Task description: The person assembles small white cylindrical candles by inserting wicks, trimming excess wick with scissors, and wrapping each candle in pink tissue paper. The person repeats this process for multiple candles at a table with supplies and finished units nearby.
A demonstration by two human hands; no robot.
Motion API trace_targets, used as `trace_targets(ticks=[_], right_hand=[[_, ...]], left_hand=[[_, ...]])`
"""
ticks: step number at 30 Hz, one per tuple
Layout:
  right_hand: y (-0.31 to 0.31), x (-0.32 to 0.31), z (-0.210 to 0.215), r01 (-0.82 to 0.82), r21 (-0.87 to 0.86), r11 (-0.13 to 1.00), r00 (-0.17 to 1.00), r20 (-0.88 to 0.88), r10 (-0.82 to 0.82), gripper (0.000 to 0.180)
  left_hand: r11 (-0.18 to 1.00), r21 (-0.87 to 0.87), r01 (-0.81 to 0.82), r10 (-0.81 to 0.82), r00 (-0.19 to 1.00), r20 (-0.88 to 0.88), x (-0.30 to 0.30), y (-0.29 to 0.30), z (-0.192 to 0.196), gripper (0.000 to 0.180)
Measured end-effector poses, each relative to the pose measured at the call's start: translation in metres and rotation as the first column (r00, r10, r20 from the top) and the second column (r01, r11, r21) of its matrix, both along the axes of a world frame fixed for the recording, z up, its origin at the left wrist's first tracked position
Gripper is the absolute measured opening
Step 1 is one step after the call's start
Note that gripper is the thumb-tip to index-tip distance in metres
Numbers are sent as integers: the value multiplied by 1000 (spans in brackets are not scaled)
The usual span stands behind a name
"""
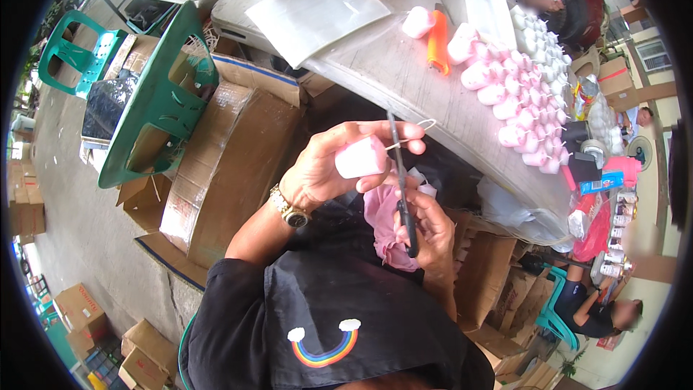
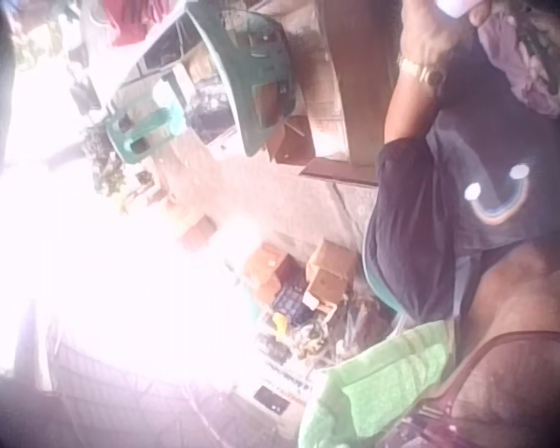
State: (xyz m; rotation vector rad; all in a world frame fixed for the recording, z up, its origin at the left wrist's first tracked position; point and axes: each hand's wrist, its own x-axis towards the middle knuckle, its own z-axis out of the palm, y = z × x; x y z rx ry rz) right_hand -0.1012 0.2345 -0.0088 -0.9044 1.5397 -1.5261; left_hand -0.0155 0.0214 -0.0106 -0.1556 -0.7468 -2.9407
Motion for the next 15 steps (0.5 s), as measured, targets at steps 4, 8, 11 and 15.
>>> trace_targets(ticks=[4, 8, 11, 15], right_hand=[[-2, -14, 19, -32, 73, 997, 949, -311, 53, 46], [-12, -48, 44, 43, 156, 987, 663, -743, 89, 53], [-36, -80, 58, 86, 155, 984, 389, -915, 110, 42], [-79, -113, 66, 164, 165, 972, 119, -982, 146, 30]], left_hand=[[996, -18, -89, 90, 996, 19, 7, -3, -10, 92], [943, -155, -296, 314, 943, 111, 9, -12, -31, 76], [933, -241, -268, 322, 920, 224, 12, -9, -46, 73], [944, -293, -154, 200, 971, 134, 16, 5, -55, 84]])
